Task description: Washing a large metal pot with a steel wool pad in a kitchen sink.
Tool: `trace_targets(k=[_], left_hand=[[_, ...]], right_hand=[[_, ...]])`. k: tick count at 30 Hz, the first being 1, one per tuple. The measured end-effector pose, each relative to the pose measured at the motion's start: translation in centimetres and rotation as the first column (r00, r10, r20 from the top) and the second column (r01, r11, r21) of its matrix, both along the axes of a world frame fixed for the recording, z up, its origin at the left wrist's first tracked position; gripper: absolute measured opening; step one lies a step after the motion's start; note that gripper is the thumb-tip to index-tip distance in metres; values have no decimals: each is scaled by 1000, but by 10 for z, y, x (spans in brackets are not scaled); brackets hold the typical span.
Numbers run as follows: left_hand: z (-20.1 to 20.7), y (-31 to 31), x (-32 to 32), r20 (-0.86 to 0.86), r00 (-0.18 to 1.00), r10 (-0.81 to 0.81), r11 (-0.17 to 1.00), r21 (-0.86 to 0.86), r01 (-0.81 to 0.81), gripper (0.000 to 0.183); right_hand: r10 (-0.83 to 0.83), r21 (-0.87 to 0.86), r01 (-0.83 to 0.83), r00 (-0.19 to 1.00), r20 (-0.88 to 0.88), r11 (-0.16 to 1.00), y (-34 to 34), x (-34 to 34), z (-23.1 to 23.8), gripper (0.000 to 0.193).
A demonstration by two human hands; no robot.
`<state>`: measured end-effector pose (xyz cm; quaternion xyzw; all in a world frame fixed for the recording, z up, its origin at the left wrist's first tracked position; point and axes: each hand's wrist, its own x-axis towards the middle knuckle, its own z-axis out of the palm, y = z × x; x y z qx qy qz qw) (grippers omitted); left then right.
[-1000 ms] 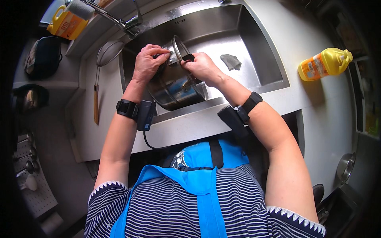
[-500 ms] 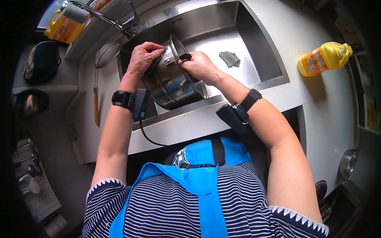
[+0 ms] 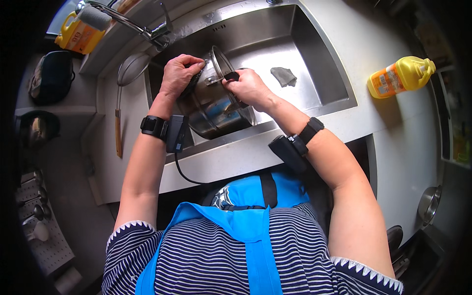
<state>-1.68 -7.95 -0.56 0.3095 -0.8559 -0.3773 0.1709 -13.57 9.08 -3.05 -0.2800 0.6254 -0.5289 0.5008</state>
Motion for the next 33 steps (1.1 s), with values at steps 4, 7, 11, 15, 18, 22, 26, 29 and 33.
trace_targets(k=[4, 7, 11, 15, 18, 22, 26, 29, 33], left_hand=[[-3, 11, 12, -47, 988, -148, 971, -197, 136, 14], [1, -2, 5, 1, 1000, -12, 1000, -25, 12, 13], [5, 10, 5, 43, 999, -2, 993, -121, 7, 12], [-5, 19, 19, -98, 987, -126, 974, -202, 105, 10], [-4, 2, 13, -40, 999, -11, 978, -207, 2, 11], [-4, 8, 15, -16, 1000, -15, 977, -212, 12, 12], [-8, 26, 21, -96, 986, -133, 971, -214, 110, 12], [-2, 10, 17, -22, 999, -35, 974, -226, 30, 15], [0, 11, 11, -8, 999, 49, 996, -70, -50, 18]], right_hand=[[17, -42, -15, 999, 39, 999, 0, -1, -7, 17], [2, -55, 1, 999, 49, 998, -2, 2, -2, 17], [8, -28, -9, 1000, -9, 1000, 1, -2, -8, 17], [4, -28, -3, 999, 43, 1000, 3, -1, -3, 17], [21, -17, -20, 999, 50, 1000, -2, 1, -2, 17], [16, -40, -16, 1000, 7, 999, 3, 1, -2, 17], [-3, -32, 4, 999, 40, 999, 4, -4, -7, 17], [22, -3, -22, 1000, 22, 1000, -1, 3, 4, 17], [16, 1, -16, 1000, 14, 1000, 2, 2, 8, 18]])
